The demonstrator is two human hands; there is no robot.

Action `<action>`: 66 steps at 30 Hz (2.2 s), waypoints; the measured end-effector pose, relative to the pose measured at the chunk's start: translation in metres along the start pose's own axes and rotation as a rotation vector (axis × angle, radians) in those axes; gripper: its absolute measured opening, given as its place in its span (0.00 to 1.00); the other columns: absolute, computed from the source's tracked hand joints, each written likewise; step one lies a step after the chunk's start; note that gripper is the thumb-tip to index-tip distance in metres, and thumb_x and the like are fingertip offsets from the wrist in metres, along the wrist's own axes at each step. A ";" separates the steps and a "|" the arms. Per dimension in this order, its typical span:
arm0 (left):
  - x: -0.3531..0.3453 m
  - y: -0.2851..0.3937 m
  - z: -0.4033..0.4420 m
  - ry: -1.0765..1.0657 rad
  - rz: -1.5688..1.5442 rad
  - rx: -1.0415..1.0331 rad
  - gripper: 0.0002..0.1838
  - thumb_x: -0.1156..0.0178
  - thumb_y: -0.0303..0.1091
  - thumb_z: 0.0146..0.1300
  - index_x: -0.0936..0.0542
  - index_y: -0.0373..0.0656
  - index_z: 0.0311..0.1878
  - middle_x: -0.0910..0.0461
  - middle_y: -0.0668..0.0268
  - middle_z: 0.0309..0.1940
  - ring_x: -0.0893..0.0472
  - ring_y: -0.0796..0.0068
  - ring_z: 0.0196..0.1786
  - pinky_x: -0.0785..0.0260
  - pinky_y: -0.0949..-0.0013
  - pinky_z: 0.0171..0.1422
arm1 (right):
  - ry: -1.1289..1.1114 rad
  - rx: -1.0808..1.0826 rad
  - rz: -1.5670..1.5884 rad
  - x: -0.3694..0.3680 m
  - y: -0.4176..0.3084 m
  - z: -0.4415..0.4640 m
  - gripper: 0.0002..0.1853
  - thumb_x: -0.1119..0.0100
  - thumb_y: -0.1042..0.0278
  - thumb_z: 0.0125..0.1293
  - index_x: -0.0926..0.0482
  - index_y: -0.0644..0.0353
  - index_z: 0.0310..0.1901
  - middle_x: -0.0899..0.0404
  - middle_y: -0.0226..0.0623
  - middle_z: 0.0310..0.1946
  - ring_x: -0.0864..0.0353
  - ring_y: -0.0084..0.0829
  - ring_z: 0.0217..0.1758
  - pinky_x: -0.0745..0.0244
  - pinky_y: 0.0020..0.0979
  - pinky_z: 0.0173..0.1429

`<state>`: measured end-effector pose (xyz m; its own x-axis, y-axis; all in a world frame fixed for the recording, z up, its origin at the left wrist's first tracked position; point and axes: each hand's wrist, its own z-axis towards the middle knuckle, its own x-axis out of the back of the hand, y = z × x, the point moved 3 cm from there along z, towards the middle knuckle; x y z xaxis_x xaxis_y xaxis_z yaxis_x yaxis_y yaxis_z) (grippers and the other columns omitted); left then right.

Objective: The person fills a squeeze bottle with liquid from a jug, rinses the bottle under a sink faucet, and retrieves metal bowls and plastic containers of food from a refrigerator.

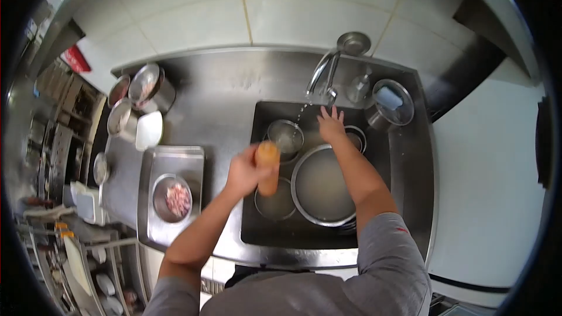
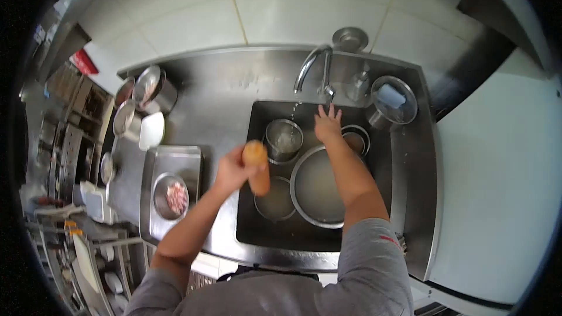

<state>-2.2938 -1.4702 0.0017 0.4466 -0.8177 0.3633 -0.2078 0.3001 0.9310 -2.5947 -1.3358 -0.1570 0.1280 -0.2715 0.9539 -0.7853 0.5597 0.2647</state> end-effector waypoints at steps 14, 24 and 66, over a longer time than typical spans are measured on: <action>-0.102 -0.010 0.155 0.272 -0.624 0.223 0.37 0.65 0.65 0.75 0.25 0.41 0.62 0.19 0.58 0.53 0.19 0.65 0.55 0.27 0.63 0.60 | 0.191 -0.168 2.079 0.115 -0.066 -0.034 0.34 0.48 0.45 0.75 0.40 0.55 0.75 0.33 0.37 0.69 0.31 0.32 0.68 0.37 0.33 0.70; -0.104 0.004 0.140 -0.380 -0.856 0.496 0.48 0.69 0.81 0.63 0.26 0.43 0.56 0.20 0.58 0.42 0.18 0.63 0.45 0.25 0.56 0.54 | -0.104 0.187 1.903 0.126 0.002 0.012 0.24 0.32 0.47 0.61 0.18 0.63 0.43 0.17 0.35 0.38 0.19 0.29 0.41 0.26 0.33 0.46; 0.023 -0.019 -0.188 0.063 -0.066 -0.038 0.34 0.29 0.32 0.54 0.34 0.46 0.63 0.23 0.54 0.54 0.22 0.51 0.58 0.29 0.59 0.61 | -1.040 -0.216 1.942 0.043 -0.202 -0.183 0.18 0.45 0.50 0.70 0.23 0.52 0.53 0.19 0.34 0.45 0.17 0.36 0.43 0.19 0.37 0.43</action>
<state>-2.1160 -1.4020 -0.0006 0.5126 -0.8040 0.3013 -0.1431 0.2659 0.9533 -2.3196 -1.3172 -0.1436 -0.8288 0.4051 -0.3859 0.5594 0.6103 -0.5609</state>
